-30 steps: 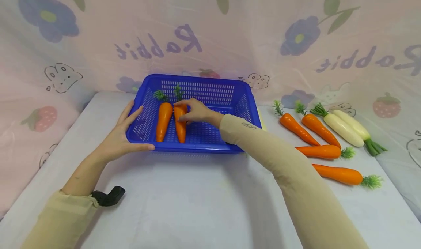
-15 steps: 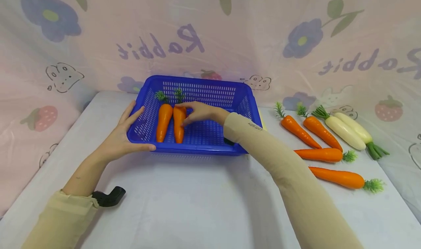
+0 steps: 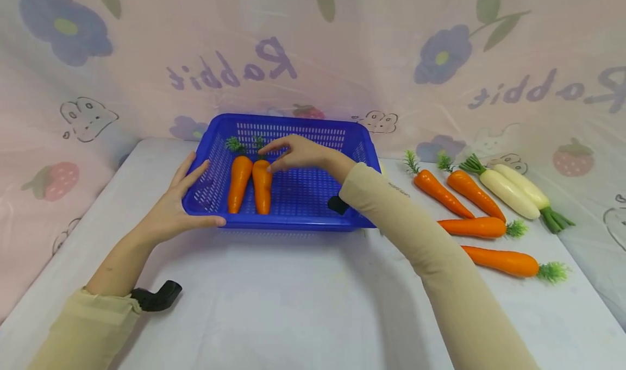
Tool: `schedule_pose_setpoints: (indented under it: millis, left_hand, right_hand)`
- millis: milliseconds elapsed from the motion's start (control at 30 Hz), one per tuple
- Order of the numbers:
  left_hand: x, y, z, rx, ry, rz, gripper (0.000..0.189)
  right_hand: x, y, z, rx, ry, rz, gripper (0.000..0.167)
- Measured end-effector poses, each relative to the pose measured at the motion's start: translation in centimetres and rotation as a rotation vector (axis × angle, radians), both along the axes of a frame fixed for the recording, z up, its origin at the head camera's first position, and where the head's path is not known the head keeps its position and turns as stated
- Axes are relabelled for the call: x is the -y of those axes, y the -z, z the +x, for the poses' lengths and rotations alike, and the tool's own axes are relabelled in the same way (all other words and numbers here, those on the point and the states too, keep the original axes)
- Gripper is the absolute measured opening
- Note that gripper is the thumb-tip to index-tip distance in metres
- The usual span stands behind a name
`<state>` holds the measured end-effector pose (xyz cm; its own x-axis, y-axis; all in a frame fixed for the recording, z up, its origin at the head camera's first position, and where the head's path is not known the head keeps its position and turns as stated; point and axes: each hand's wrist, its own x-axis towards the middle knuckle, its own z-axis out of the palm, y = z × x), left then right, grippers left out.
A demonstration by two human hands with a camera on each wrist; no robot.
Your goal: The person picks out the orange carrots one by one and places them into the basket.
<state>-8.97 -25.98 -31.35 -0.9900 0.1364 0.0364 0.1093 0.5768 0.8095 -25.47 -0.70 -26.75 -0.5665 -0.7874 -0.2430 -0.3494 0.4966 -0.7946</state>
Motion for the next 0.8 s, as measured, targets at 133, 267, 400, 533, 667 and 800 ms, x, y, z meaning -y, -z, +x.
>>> schedule_pose_setpoints:
  millis: [133, 267, 400, 533, 667, 800]
  left_hand:
    - [0.0, 0.0, 0.1, 0.003, 0.001, 0.002, 0.112]
    - [0.0, -0.1, 0.1, 0.011, -0.001, 0.001, 0.112]
    - [0.0, 0.0, 0.1, 0.015, -0.002, -0.006, 0.112]
    - [-0.1, -0.1, 0.1, 0.010, -0.001, -0.007, 0.111]
    - [-0.2, -0.2, 0.2, -0.001, 0.000, 0.002, 0.110]
    - [-0.2, -0.3, 0.3, -0.011, 0.002, 0.017, 0.109]
  right_hand:
    - [-0.6, -0.8, 0.3, -0.036, 0.029, -0.081, 0.045]
    - [-1.2, -1.5, 0.8, -0.016, 0.080, -0.172, 0.040]
    - [-1.8, -2.2, 1.2, -0.017, 0.131, -0.235, 0.036]
    - [-2.1, -2.7, 1.3, -0.046, 0.160, -0.286, 0.035]
    - [-2.5, -2.9, 1.3, -0.066, 0.182, -0.337, 0.033]
    - [-3.0, -3.2, 1.4, -0.096, 0.209, -0.349, 0.032]
